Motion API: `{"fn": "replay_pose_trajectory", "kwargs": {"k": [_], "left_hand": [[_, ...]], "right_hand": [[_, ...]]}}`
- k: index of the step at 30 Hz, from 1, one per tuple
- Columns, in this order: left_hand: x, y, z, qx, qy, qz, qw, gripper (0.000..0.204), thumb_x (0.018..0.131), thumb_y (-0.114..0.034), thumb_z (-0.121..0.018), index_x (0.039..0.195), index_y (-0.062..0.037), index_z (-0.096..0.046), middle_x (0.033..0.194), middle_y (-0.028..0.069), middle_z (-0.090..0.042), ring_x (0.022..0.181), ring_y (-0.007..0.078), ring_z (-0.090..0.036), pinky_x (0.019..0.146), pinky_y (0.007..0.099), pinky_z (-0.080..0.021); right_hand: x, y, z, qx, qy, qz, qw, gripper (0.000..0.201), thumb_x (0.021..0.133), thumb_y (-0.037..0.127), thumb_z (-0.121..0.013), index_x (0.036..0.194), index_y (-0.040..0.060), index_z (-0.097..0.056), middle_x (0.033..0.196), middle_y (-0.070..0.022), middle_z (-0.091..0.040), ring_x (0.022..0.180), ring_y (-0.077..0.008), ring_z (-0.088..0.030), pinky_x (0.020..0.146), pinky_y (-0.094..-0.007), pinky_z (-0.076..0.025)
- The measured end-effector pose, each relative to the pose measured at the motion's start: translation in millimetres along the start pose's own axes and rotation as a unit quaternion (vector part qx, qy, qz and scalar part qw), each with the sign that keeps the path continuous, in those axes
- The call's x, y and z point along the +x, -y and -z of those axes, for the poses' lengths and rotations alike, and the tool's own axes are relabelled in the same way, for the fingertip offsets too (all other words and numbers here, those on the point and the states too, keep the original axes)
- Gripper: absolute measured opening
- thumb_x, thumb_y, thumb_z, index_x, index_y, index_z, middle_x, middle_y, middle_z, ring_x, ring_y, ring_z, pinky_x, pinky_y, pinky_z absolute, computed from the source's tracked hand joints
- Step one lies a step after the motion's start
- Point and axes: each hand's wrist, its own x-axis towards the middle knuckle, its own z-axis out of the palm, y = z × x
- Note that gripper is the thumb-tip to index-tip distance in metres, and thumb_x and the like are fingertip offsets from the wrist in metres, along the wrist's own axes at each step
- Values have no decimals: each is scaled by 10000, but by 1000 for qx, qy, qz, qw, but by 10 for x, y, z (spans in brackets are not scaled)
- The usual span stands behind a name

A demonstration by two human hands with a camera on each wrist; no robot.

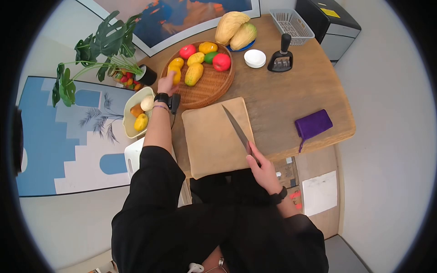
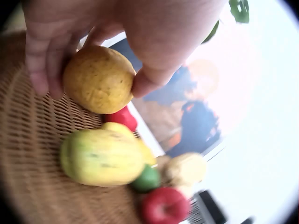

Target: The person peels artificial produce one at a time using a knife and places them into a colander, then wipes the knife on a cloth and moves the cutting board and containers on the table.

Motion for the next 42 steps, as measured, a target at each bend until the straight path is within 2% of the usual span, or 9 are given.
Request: {"fn": "replay_pose_trajectory", "kwargs": {"k": [2, 5, 14, 16, 22, 34, 36, 39, 42], "left_hand": [[-717, -190, 65, -467, 71, -80, 878, 513, 905, -270, -728, 1278, 40, -560, 1196, 197, -673, 1110, 328, -677, 934, 402, -574], [-1436, -120, 105, -582, 141, -162, 784, 377, 956, -187, -666, 1266, 0, -560, 1193, 140, -650, 1074, 289, -670, 903, 402, -582], [-3525, 213, 54, -616, 416, -278, 609, 972, 706, -279, -925, 1491, -34, -406, 1309, 187, -555, 1089, 319, -653, 848, 424, -589], [-3899, 68, 189, -629, 501, -348, 481, 888, 734, -210, -911, 1454, 3, -435, 1294, 248, -573, 988, 344, -693, 834, 419, -575], [-4512, -366, 877, -561, 658, -455, 213, 293, 991, -138, -699, 1238, -27, -589, 1227, 367, -625, 994, 421, -695, 793, 426, -601], [-5379, -333, 773, -792, 340, -468, 194, 299, 1004, -181, -680, 1204, 36, -635, 1186, 285, -668, 806, 315, -673, 730, 372, -582], [-5191, -179, 863, -689, 519, -483, 148, 278, 1006, -170, -676, 1204, 22, -645, 1185, 271, -679, 800, 285, -666, 734, 372, -572], [-4981, -493, 773, -688, 440, -577, -10, 347, 1014, -184, -667, 1254, 62, -625, 1253, 300, -648, 839, 294, -660, 780, 402, -567], [-4741, 3, 794, -665, 518, -520, 141, 303, 1001, -126, -683, 1272, -26, -590, 1264, 410, -596, 991, 408, -698, 810, 451, -594]], "right_hand": [[55, 4, -40, 15, 10, 1, 1000, 522, 1061, 189, -588, 1545, 44, -454, 1476, -119, -603, 1372, -178, -541, 1133, -302, -394], [156, 72, -117, 18, 22, 6, 1000, 527, 1065, 176, -583, 1552, 36, -440, 1491, -113, -587, 1378, -162, -525, 1129, -293, -392], [147, 118, -317, 26, 41, 7, 999, 509, 1079, 130, -541, 1562, 25, -422, 1518, -82, -561, 1366, -115, -503, 1109, -265, -393], [137, 4, -340, -13, 54, 27, 998, 530, 1100, 187, -495, 1609, 112, -368, 1508, 38, -561, 536, -11, -385, 468, -196, -354], [27, 23, -529, -13, 63, -1, 998, 527, 1101, 201, -496, 1609, 129, -376, 1352, 63, -638, 539, -18, -395, 463, -200, -358], [-118, 117, -764, -8, 80, -17, 997, 537, 1097, 199, -508, 1608, 118, -365, 1499, 91, -554, 589, -9, -385, 508, -185, -353], [-142, 110, -774, -19, 91, -9, 996, 537, 1106, 213, -473, 1622, 142, -341, 1540, 70, -521, 547, -15, -407, 461, -183, -355], [-182, 179, -777, -6, 73, -42, 996, 539, 1087, 178, -543, 1598, 104, -385, 1475, 114, -574, 635, 0, -369, 555, -183, -353], [-162, 144, -801, -8, 83, -39, 996, 540, 1087, 185, -547, 1598, 115, -390, 1414, 117, -606, 628, -4, -365, 554, -185, -354]]}}
